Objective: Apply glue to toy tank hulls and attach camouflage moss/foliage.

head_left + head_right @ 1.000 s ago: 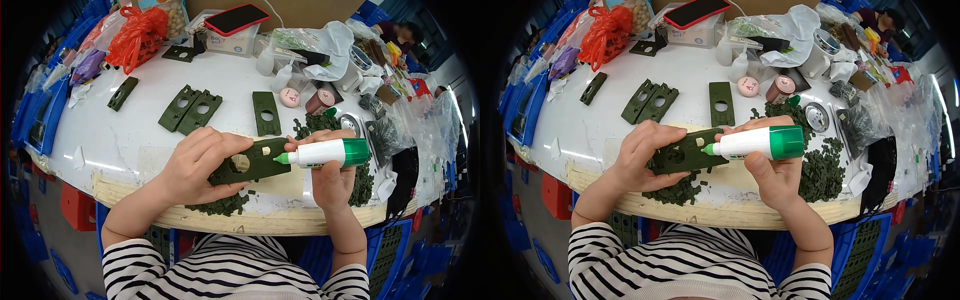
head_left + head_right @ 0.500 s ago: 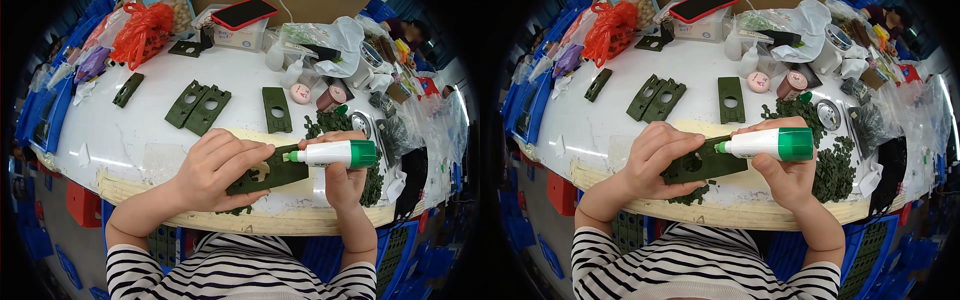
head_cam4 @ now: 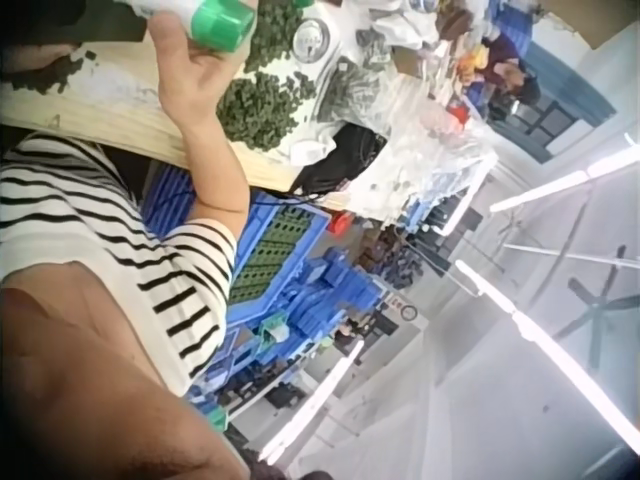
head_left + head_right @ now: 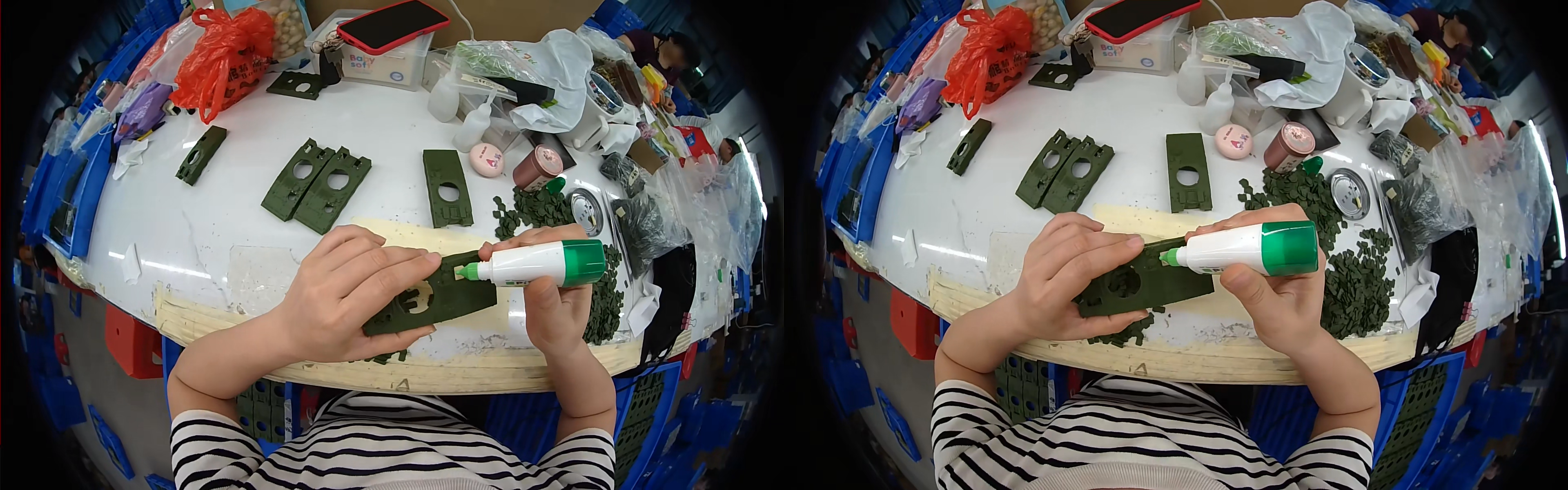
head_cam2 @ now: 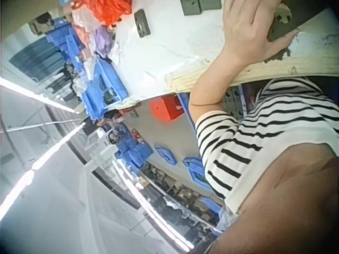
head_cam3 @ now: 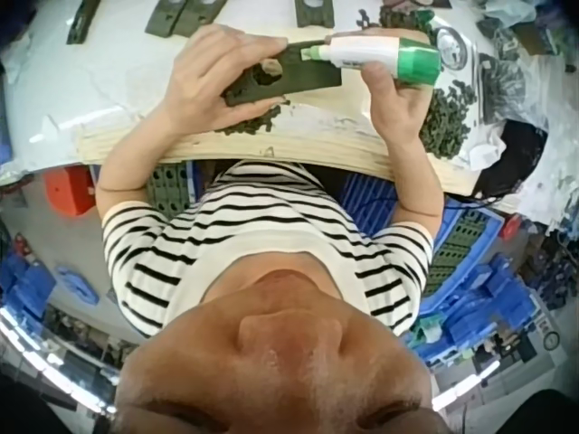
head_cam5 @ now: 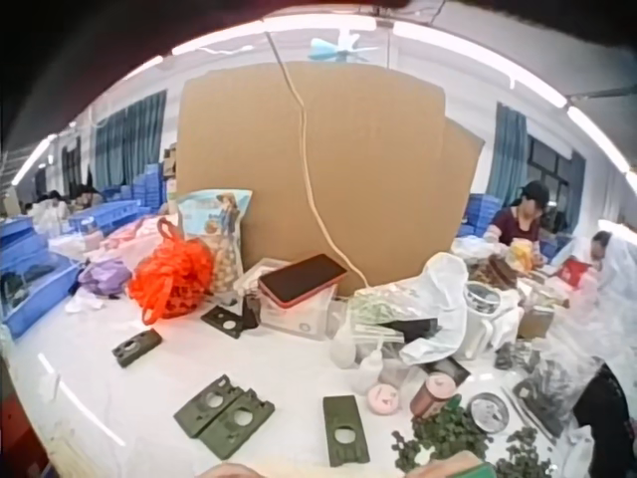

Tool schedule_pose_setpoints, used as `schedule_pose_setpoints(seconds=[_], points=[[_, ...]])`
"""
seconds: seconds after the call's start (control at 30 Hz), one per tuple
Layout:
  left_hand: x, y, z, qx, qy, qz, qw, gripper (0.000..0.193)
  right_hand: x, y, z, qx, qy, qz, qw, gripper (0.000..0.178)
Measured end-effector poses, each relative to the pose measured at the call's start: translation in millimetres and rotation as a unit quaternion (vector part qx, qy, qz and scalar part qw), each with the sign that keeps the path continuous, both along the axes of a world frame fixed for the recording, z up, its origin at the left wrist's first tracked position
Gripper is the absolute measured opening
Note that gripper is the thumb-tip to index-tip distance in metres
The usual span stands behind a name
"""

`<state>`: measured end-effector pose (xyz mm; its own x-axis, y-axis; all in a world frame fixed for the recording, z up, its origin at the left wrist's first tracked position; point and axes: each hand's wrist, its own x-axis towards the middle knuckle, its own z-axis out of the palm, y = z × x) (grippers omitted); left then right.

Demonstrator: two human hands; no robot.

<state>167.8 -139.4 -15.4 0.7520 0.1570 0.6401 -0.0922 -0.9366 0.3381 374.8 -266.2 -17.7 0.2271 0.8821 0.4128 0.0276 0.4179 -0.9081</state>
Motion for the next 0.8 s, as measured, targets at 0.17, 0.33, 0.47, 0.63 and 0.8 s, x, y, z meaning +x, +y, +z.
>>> schedule_pose_setpoints(seconds=[0.17, 0.33, 0.47, 0.63, 0.8], points=[[1.9, 1.0, -2.3, -0.006, -0.003, 0.001, 1.0, 0.061, -0.3, -1.3, 0.2, -0.009, 0.007, -0.009, 1.0, 0.036], [1.7, 1.0, -3.0, -0.008, 0.006, 0.005, 1.0, 0.062, 1.0, 1.0, -2.0, -0.011, -0.006, -0.011, 1.0, 0.036], [0.3, 0.7, -2.9, -0.014, 0.008, 0.009, 1.0, 0.062, -1.4, 1.8, -0.1, -0.004, -0.016, -0.018, 1.0, 0.035], [1.9, 1.0, -5.0, -0.016, 0.007, 0.006, 1.0, 0.063, 0.6, 3.0, -1.2, 0.003, -0.028, -0.021, 0.999, 0.034], [1.5, 0.7, -4.5, -0.016, 0.005, 0.007, 1.0, 0.063, -0.6, 2.9, 0.3, 0.003, -0.032, -0.023, 0.999, 0.035]])
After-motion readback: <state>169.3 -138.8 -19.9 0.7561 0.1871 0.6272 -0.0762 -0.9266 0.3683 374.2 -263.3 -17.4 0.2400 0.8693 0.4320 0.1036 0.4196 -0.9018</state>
